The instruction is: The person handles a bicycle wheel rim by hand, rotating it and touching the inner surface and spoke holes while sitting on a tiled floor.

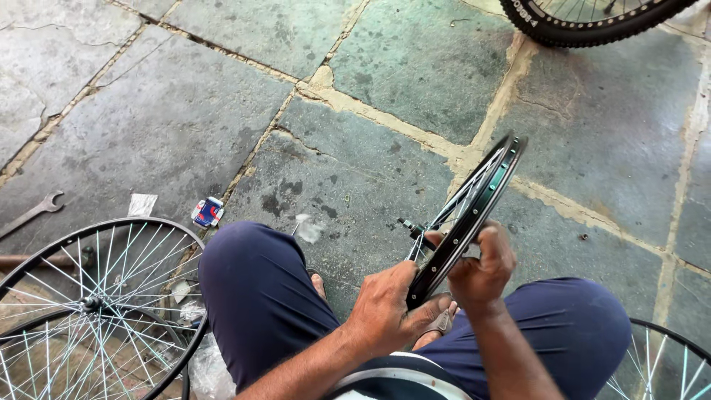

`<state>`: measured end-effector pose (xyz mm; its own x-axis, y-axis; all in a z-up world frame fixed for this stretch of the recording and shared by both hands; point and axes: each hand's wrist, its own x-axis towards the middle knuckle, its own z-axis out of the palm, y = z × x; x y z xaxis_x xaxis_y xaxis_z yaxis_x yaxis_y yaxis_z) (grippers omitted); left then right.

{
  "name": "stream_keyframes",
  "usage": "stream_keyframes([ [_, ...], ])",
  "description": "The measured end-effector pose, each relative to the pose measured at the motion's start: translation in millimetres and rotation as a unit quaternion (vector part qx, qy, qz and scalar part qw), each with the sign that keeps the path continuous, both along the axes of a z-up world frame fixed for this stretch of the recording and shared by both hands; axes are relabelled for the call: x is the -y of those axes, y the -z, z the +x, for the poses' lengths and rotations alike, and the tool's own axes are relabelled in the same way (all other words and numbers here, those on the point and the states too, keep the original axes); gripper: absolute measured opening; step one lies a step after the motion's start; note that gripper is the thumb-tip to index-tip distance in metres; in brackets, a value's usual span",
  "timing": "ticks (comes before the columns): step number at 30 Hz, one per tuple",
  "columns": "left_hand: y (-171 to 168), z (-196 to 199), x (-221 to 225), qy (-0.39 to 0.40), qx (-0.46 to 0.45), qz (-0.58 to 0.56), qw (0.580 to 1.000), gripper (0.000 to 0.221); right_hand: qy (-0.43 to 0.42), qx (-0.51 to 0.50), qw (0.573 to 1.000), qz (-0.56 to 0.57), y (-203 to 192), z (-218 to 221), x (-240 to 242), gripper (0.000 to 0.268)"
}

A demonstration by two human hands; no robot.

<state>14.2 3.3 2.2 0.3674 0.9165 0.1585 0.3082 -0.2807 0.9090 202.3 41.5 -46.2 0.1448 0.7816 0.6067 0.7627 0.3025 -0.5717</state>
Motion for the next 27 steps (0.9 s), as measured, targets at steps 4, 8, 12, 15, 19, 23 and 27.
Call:
stream_keyframes([
  [4, -2.9, -2.8, -1.0, 0.002, 0.011, 0.016, 1.0, 0.044, -0.227, -0.275, 0.931, -0.076, -3.9, 13.7, 4.4, 0.018],
  [8, -3.6, -0.8, -1.5, -0.001, -0.007, 0.023, 1.0, 0.047, -0.238, -0.172, 0.954, -0.056, -8.9, 29.6, 6.0, 0.022],
  [12, -2.0, -2.3, 0.8, 0.006, 0.005, -0.028, 1.0, 0.045, -0.2, -0.081, 0.976, -0.044, -6.0, 29.5, 6.7, 0.022],
  [15, -1.8, -0.8, 1.2, 0.002, -0.007, 0.006, 1.0, 0.046, -0.172, -0.146, 0.971, -0.074, -7.4, 26.5, 2.7, 0.017],
  [19, -1.2, -1.1, 1.7, -0.006, -0.017, 0.037, 0.999, 0.045, -0.211, -0.001, 0.977, -0.008, -13.6, 35.0, -10.9, 0.015],
  [23, -0.5, -1.4, 2.6, -0.019, -0.017, -0.017, 1.0, 0.045, -0.21, -0.051, 0.971, -0.102, -8.8, 40.4, -2.1, 0.015],
  [27, -1.6, -2.5, 1.2, -0.013, -0.008, -0.004, 1.0, 0.047, -0.325, -0.332, 0.87, -0.168, -5.2, 35.5, -6.7, 0.019],
])
